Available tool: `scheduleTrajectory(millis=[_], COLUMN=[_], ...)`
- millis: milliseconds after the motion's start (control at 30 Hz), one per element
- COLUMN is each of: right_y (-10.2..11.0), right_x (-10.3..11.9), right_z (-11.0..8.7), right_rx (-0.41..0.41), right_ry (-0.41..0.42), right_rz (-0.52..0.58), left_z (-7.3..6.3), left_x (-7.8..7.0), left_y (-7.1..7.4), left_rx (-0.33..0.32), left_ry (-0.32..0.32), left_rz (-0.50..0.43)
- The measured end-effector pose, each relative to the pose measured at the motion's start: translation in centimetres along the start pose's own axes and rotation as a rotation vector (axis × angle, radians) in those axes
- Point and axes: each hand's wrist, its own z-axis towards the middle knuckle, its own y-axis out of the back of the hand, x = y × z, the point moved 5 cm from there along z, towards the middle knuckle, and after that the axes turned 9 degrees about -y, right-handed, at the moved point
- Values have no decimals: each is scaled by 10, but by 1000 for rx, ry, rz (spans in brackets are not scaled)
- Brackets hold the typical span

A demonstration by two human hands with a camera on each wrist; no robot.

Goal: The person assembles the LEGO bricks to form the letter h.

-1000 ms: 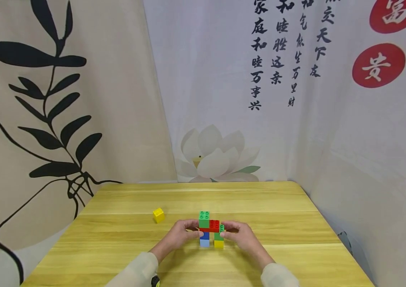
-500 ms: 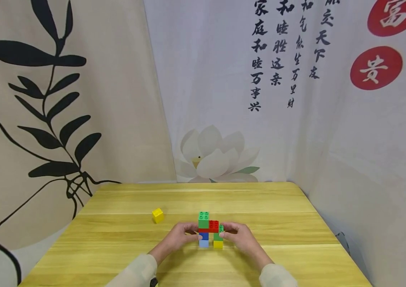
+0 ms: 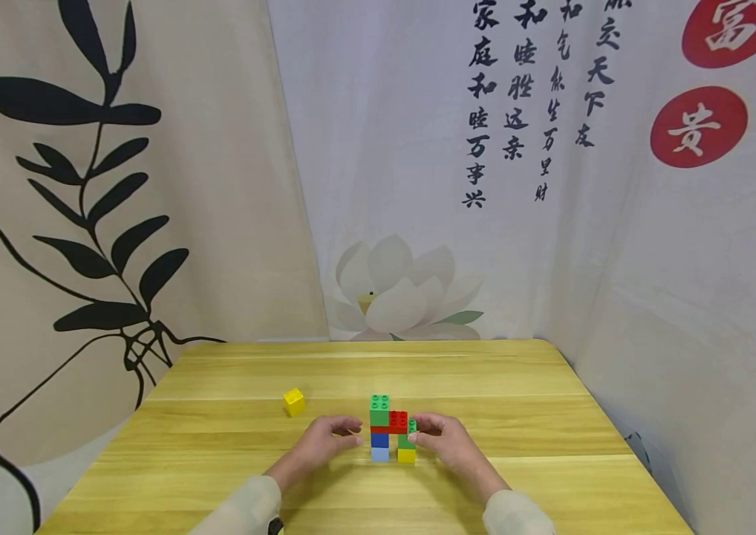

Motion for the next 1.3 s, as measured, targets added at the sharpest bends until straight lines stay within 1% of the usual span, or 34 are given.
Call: scheduleTrajectory(millis=[167, 300, 467, 600, 800, 967, 1067, 1133, 1300], right_y=[0, 0, 0, -1, -1, -1, 0, 0, 0], right_x=[-1, -1, -1, -2, -4, -3, -4, -5, -6], right_z=[0, 0, 0, 1, 2, 1, 2, 3, 3], right_rx=[2, 11, 22, 22, 14, 14, 13, 10, 7], right_ry=[1, 0, 0, 0, -4, 3, 6, 6, 4], right_rz=[12, 22, 35, 36, 26, 31, 33, 34, 42], left_z=[1, 1, 1, 2, 3, 7, 7, 7, 5], left_x=[-2, -4, -4, -4, -4, 2, 8, 12, 21], left_y=[14, 26, 43, 58, 83, 104, 114, 120, 130], left_rx=[-47, -70, -104, -144, -237, -328, -374, -400, -457], left_ry=[-30, -36, -23, -8, 24, 35, 68, 93, 126], left_rz=[38, 63, 76, 76, 81, 104, 108, 111, 113])
